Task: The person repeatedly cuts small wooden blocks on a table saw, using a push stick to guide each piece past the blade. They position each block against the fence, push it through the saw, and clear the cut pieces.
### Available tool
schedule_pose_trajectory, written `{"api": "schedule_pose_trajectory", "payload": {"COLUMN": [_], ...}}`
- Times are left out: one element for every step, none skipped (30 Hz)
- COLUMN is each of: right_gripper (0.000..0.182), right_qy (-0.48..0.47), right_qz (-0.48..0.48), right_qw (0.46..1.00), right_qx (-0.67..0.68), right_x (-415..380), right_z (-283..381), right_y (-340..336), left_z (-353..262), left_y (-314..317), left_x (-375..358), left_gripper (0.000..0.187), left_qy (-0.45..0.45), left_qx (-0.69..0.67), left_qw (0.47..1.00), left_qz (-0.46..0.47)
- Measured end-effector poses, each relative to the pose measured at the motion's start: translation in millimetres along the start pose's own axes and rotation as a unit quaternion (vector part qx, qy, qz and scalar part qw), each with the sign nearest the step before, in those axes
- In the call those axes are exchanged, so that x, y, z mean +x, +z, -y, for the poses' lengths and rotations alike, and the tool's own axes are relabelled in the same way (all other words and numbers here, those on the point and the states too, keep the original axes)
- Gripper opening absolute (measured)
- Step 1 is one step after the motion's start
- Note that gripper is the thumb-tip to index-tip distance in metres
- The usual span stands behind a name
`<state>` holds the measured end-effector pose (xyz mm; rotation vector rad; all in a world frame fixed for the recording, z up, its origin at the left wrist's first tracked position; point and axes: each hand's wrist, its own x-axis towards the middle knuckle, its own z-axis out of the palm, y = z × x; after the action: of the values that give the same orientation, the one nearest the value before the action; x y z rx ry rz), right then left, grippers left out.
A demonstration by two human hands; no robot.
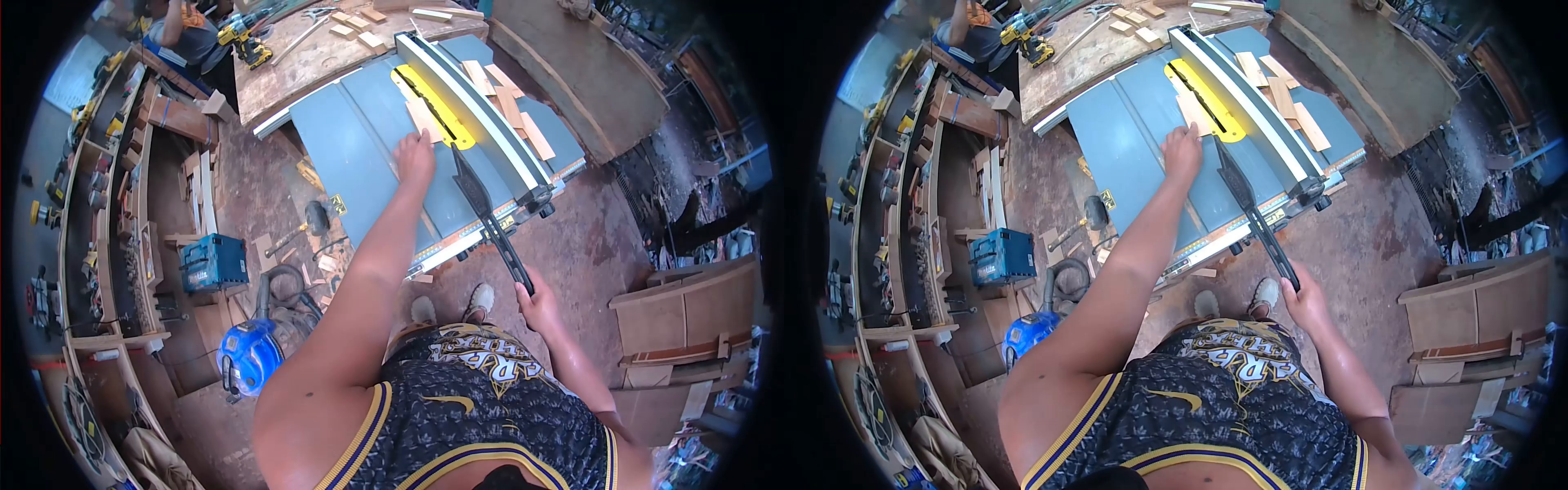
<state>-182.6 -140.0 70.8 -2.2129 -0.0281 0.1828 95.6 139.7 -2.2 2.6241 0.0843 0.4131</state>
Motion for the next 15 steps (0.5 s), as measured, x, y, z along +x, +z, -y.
{"api": "schedule_pose_trajectory", "payload": {"right_gripper": [0.043,0.043,0.043,0.043,0.044,0.044,0.038,0.034,0.034,0.027,0.022,0.017,0.02,0.023,0.025], "right_qy": [0.017,0.034,0.037,0.045,0.053,0.059,0.042,0.025,0.031,0.028,0.026,0.031,0.055,0.079,0.059], "right_qz": [0.0,-0.001,-0.002,-0.014,-0.026,-0.027,-0.057,-0.087,-0.088,-0.112,-0.138,-0.16,-0.171,-0.184,-0.221], "right_qw": [1.0,0.999,0.999,0.999,0.998,0.997,0.997,0.996,0.996,0.993,0.99,0.984,0.982,0.979,0.973], "right_qx": [0.007,0.014,0.015,0.023,0.031,0.032,0.02,0.009,0.011,0.013,0.013,0.068,0.053,0.039,0.028], "right_x": [-2,-4,-7,-10,-15,-21,-26,-29,-33,-39,-48,-46,-36,-16,12], "right_z": [-4,-7,-10,-13,-17,-22,-27,-34,-45,-56,-66,-69,-61,-46,-31], "right_y": [0,0,1,1,1,1,1,1,1,2,2,0,-9,-24,-38], "left_z": [0,-1,-3,-3,-1,2,5,8,12,16,19,21,25,29,33], "left_y": [3,7,9,10,11,12,12,11,11,8,6,6,6,6,6], "left_x": [6,10,13,16,20,21,21,21,21,19,19,17,13,9,5], "left_gripper": [0.041,0.042,0.044,0.044,0.045,0.046,0.046,0.049,0.052,0.052,0.056,0.061,0.061,0.065,0.069], "left_qy": [0.001,0.009,0.016,0.018,0.025,0.033,0.034,0.043,0.052,0.054,0.064,0.073,0.077,0.108,0.142], "left_qx": [0.0,-0.008,-0.016,-0.016,-0.018,-0.019,-0.02,-0.024,-0.029,-0.028,-0.052,-0.077,-0.078,-0.085,-0.094], "left_qw": [1.0,1.0,1.0,1.0,1.0,0.999,0.999,0.999,0.998,0.998,0.996,0.994,0.993,0.989,0.984], "left_qz": [-0.001,-0.007,-0.011,-0.006,-0.005,-0.002,0.003,0.009,0.016,0.026,0.031,0.037,0.049,0.047,0.047]}}
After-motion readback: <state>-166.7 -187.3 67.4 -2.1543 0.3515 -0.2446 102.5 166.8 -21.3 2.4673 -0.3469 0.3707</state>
